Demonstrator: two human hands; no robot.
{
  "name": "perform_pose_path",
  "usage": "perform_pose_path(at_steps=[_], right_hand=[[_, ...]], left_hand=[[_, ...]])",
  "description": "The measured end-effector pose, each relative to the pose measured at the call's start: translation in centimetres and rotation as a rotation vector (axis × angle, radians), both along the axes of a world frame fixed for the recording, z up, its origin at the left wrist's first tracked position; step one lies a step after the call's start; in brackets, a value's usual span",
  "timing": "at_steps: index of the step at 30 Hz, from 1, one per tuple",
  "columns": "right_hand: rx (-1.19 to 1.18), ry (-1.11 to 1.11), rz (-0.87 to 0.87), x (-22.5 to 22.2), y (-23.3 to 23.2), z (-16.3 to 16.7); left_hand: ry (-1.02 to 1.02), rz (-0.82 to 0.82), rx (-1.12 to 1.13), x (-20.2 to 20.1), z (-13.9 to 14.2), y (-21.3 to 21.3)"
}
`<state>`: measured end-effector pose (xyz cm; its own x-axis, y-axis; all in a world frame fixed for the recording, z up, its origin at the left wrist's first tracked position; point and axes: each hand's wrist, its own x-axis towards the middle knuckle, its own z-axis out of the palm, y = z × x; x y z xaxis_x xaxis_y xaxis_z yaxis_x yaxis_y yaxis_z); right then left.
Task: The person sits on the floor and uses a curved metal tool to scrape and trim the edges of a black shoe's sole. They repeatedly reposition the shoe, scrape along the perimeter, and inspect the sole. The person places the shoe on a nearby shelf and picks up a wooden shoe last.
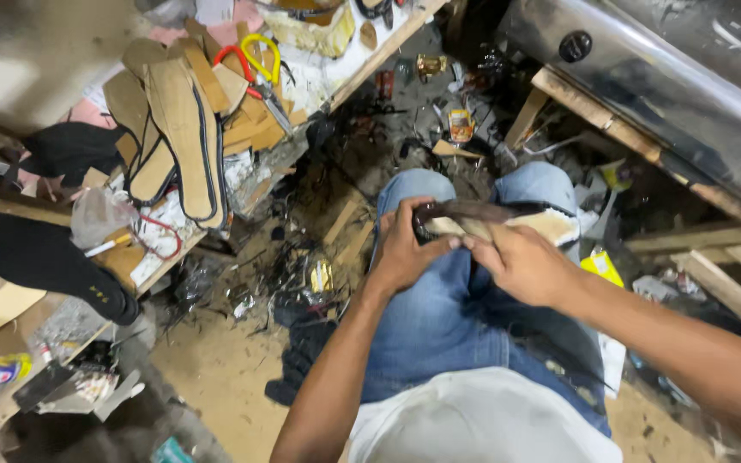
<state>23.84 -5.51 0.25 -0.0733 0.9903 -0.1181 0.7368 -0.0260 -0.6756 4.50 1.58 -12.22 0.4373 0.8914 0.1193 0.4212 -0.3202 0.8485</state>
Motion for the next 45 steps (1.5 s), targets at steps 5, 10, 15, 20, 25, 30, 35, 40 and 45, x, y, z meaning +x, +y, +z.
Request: perform_pose_path(at_steps=[5,10,15,20,25,30,35,40,45], right_hand=[[-0.092,-0.195,0.052,0.4,0.8,2.1],[0.643,0.227,0.190,0.1,-0.6,5.6],[-0.144,-0.293,0.077,-0.5,0.0,4.4],[0.275,0.082,0.089,1.6,-1.8,2.4],[0.075,-0.195,0.128,1.6,-2.3,-0.6],[0.325,-0.031,0.094,2.1,-5.3,-1.9],[-0.021,-0.176,-0.088,1.6,-5.6,-0.9],[0.419,0.293,-0.256,2.4,-6.0,1.4],[0.320,0.156,-0.053,1.1,-3.9,-1.7]], left_hand=[[0.026,-0.062,0.061,0.9,-1.1,0.6],[0.026,-0.073,0.109,0.4,-1.9,0.6],[0.050,-0.088,0.026,0.0,-2.2,0.9],[-0.026,-0.125,0.133,0.5,-2.4,1.3],[0.085,-0.090,0.078,0.6,-2.4,0.8],[0.123,-0.126,0.098,0.3,-1.8,0.6],[0.137,-0.129,0.082,-0.2,-0.8,0.0],[0.149,-0.077,0.039,0.4,-0.3,-0.9],[0.118,-0.065,0.103,0.9,0.3,-1.5]])
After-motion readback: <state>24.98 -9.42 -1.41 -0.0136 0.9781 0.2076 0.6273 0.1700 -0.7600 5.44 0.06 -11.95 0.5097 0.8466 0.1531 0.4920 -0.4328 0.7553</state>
